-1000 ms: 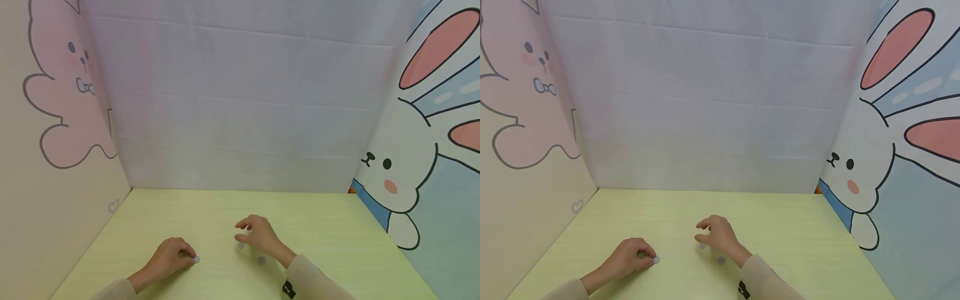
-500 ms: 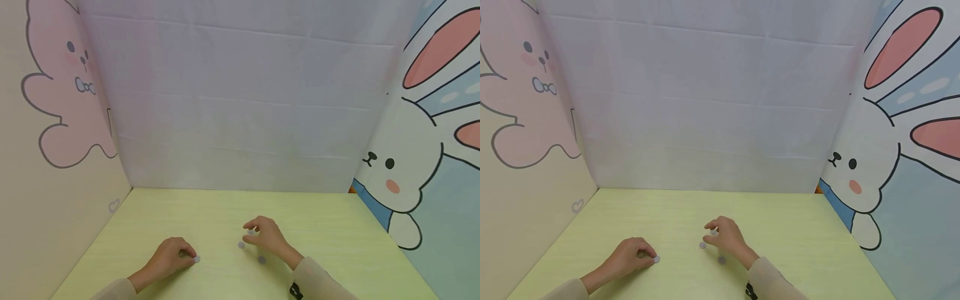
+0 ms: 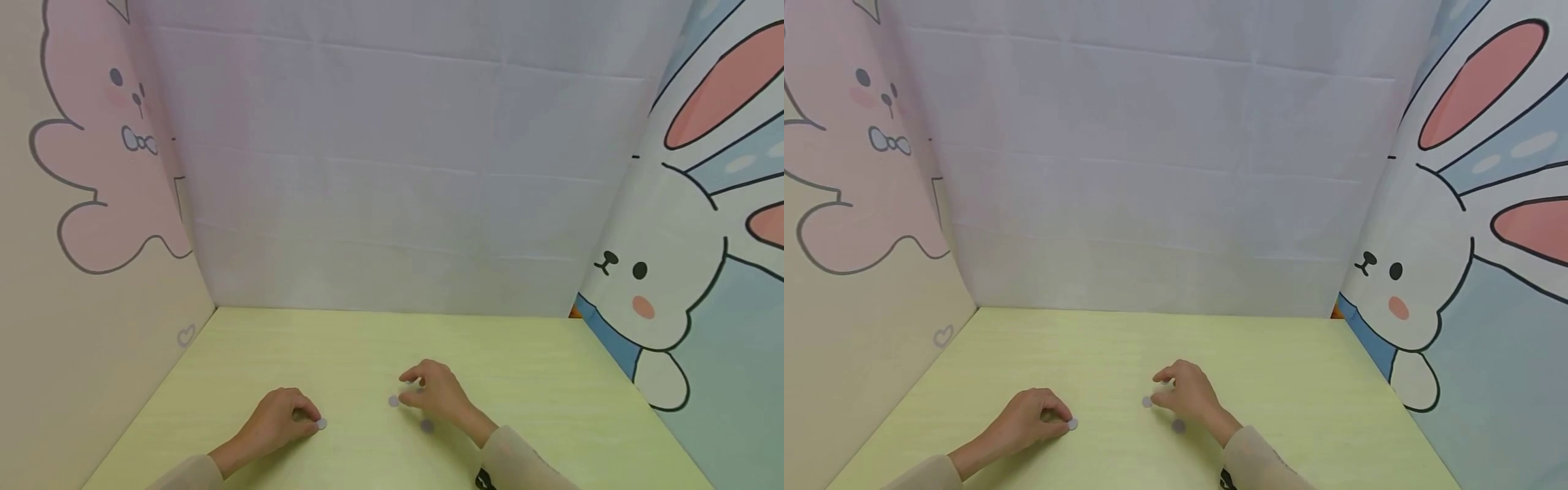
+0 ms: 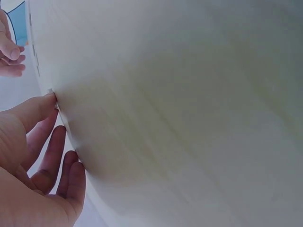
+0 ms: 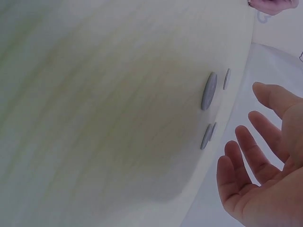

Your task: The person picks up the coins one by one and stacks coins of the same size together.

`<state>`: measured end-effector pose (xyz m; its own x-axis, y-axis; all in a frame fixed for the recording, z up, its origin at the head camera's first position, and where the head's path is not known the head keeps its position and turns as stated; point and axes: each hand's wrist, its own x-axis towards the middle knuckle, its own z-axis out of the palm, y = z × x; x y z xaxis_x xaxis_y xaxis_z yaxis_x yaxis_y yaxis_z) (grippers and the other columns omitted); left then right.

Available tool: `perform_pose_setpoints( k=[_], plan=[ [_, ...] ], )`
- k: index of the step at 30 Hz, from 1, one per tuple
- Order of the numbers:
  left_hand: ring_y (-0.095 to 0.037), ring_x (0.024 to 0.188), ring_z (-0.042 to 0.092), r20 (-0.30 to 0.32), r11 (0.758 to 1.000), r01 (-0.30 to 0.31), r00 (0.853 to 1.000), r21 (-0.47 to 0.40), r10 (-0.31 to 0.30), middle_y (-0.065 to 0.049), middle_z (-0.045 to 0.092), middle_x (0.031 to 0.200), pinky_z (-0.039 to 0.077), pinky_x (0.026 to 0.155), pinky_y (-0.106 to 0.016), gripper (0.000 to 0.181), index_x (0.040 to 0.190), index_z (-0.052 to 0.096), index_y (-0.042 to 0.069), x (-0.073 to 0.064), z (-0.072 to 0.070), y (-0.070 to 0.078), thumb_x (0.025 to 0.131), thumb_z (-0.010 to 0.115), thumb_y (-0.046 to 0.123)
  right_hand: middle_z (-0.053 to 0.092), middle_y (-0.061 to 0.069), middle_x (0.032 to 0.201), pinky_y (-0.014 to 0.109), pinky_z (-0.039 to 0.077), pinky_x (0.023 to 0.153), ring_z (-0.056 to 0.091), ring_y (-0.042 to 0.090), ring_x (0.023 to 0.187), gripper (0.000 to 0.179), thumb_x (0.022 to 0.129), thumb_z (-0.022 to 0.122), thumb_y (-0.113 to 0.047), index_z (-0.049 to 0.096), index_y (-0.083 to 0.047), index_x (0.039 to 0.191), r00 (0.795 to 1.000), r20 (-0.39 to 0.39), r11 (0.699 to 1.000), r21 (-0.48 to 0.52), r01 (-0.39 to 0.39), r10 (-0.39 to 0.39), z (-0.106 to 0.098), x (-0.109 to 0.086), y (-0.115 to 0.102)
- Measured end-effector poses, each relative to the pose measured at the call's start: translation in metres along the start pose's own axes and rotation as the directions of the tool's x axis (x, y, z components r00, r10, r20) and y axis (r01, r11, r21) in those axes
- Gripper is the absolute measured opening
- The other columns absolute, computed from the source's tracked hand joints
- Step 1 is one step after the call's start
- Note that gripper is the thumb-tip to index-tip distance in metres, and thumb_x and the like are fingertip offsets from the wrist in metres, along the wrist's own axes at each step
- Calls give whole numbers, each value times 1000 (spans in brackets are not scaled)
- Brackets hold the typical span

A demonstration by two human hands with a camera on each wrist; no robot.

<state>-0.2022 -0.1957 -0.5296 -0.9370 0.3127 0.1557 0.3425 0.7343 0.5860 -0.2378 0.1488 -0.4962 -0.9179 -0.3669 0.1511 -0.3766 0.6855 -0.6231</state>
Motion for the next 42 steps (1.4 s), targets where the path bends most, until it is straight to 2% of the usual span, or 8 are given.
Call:
perform_pose_setpoints(
  k=[8, 17, 23, 30, 37, 42],
  plan=[
    [-3, 89, 58, 1, 1000, -18, 1000, 19, 18, 25, 67, 86, 50, 84, -32, 12, 85, 81, 33, 3, -5, 2, 83, 93, 34, 71, 4, 107, 34, 51, 75, 61, 22, 93, 30, 86, 88, -24, 81, -10, 112, 1000, 7, 1000, -19, 25, -25, -1, 0, -3],
    [-7, 89, 59, 10, 1000, -20, 1000, 5, 20, 22, 68, 87, 50, 84, -33, 13, 85, 81, 32, 6, -13, 8, 82, 93, 33, 71, 3, 103, 30, 51, 71, 61, 20, 86, 27, 86, 89, -23, 82, -11, 109, 999, 5, 996, -71, 46, -46, 1, 4, -4],
    [-5, 89, 59, 14, 1000, 1, 1000, 17, -2, 23, 68, 86, 49, 84, -32, 13, 84, 81, 33, 8, -18, 12, 82, 94, 31, 71, 2, 101, 30, 51, 71, 62, 18, 83, 27, 85, 90, -24, 83, -12, 108, 998, 6, 993, -108, 55, -55, 1, 7, -6],
    [-8, 90, 60, 10, 1000, -19, 1000, 22, 19, 22, 68, 87, 50, 83, -33, 14, 85, 81, 32, 9, -24, 15, 81, 94, 32, 71, 0, 102, 29, 51, 72, 58, 11, 83, 27, 84, 92, -24, 83, -14, 107, 998, 5, 986, -154, 61, -61, 0, 8, -11],
    [-6, 89, 60, 17, 999, -25, 1000, 20, 25, 22, 69, 88, 50, 83, -32, 13, 85, 81, 32, 9, -28, 18, 82, 94, 31, 70, 0, 100, 34, 54, 79, 62, 16, 88, 28, 82, 93, -24, 83, -12, 106, 997, 10, 981, -178, 82, -81, -1, 6, -14],
    [-7, 88, 60, 16, 998, -58, 998, 15, 58, 21, 70, 89, 49, 81, -29, 12, 86, 82, 30, 8, -31, 19, 83, 93, 31, 71, 0, 99, 33, 54, 77, 62, 16, 88, 23, 83, 93, -21, 84, -12, 102, 996, 3, 980, -174, 91, -92, -2, 7, -16]
  ],
)
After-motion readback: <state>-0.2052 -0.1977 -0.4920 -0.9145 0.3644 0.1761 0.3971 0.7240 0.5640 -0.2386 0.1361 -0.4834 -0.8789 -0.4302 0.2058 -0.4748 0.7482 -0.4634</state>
